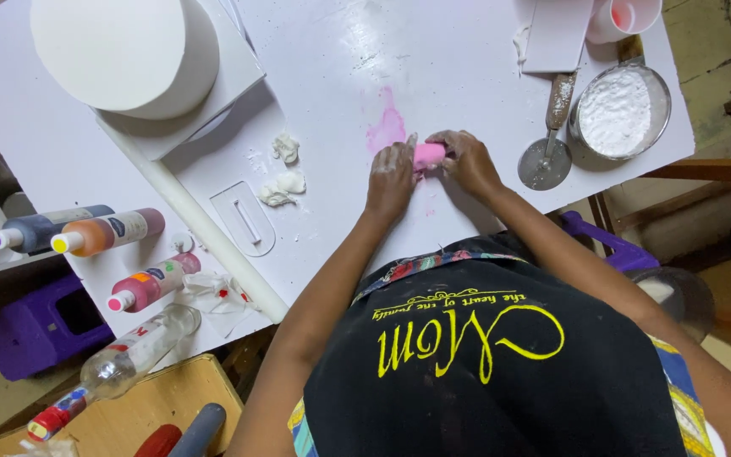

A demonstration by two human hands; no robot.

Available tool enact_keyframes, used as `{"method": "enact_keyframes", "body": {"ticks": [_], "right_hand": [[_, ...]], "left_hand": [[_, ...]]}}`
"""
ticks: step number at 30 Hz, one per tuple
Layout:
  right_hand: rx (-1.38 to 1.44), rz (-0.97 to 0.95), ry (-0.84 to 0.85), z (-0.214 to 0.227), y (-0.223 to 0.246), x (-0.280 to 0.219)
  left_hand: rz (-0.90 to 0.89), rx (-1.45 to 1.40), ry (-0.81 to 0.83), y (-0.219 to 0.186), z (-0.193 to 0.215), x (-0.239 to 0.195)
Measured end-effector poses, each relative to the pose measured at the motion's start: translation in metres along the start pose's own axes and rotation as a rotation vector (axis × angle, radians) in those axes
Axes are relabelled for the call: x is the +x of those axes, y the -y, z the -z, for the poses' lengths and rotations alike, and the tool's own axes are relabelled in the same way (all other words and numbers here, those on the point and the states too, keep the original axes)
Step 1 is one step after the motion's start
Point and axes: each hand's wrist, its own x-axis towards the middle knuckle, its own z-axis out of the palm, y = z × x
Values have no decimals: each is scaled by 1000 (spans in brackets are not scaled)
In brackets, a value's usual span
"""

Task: The person kneads a piece of pink fondant on a white table, repeatedly folding and pressing it by hand. They add a small amount of purple coloring from a bottle and continue kneading to mix the color into the fondant.

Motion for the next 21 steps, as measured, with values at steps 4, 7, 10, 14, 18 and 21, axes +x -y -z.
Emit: {"method": "enact_keyframes", "body": {"ticks": [4,7,10,14,18,21], "right_hand": [[116,11,-71,28,53,19],[51,-49,-56,15,57,16],[128,-130,-36,0,35,23],[72,-87,91,0,48,11],[5,24,151,24,125,-20],[-451,383,44,-23,60,-20]], "left_hand": [[249,-426,262,-6,53,14],[383,-495,327,10,22,6],[338,-362,-1,19,3,13],[179,-327,-212,-8,27,-21],[89,-448,-138,-10,31,-53],[82,-422,-156,9,-2,-56]]}}
